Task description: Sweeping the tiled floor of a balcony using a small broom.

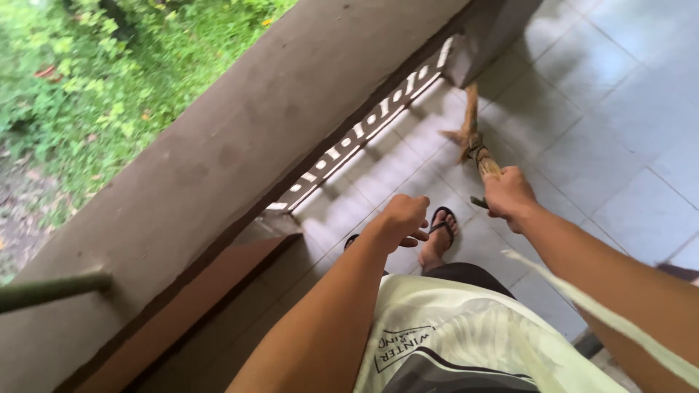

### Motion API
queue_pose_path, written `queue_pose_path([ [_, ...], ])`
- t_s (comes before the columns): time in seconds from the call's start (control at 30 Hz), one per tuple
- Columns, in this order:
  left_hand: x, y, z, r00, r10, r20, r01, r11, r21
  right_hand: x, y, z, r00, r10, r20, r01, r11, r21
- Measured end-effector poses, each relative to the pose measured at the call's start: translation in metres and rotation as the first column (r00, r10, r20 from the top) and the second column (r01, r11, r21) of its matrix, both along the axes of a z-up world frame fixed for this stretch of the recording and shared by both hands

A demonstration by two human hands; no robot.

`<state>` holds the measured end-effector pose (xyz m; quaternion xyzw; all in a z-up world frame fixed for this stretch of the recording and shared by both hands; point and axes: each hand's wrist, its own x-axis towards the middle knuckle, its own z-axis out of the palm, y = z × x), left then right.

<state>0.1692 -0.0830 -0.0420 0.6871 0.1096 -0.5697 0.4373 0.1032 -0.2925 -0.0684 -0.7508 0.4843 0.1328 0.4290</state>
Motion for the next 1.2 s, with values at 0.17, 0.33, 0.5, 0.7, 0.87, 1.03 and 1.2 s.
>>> queue_pose_path([
  [0.17, 0.000, -0.012, -0.013, 0.998, -0.064, 0.012, 0.065, 0.997, -0.045, -0.017, 0.007, 0.007, 0.999, 0.012, 0.033, -0.016, 0.993, 0.114],
  [0.33, -0.001, 0.009, -0.017, 1.000, -0.015, 0.004, 0.015, 1.000, 0.004, -0.023, 0.052, 0.044, 0.990, 0.133, 0.048, -0.142, 0.930, 0.339],
  [0.5, -0.001, 0.057, -0.010, 0.998, 0.057, 0.020, -0.058, 0.997, 0.057, -0.003, 0.111, 0.051, 0.924, 0.382, -0.010, -0.313, 0.771, 0.554],
  [0.7, 0.000, 0.118, 0.049, 0.984, 0.169, -0.062, -0.145, 0.948, 0.282, 0.027, 0.179, 0.001, 0.866, 0.500, 0.019, -0.413, 0.692, 0.592],
  [0.87, -0.013, 0.140, -0.021, 0.960, 0.276, 0.046, -0.279, 0.946, 0.166, 0.027, 0.177, -0.038, 0.872, 0.490, -0.017, -0.420, 0.765, 0.488],
  [1.03, -0.016, 0.129, -0.027, 0.967, 0.247, 0.055, -0.252, 0.962, 0.109, 0.010, 0.121, -0.065, 0.959, 0.284, -0.021, -0.265, 0.915, 0.304],
  [1.2, -0.001, 0.088, -0.002, 0.997, 0.077, 0.023, -0.079, 0.984, 0.159, 0.001, 0.057, -0.055, 0.999, 0.020, 0.035, -0.024, 0.990, 0.136],
])
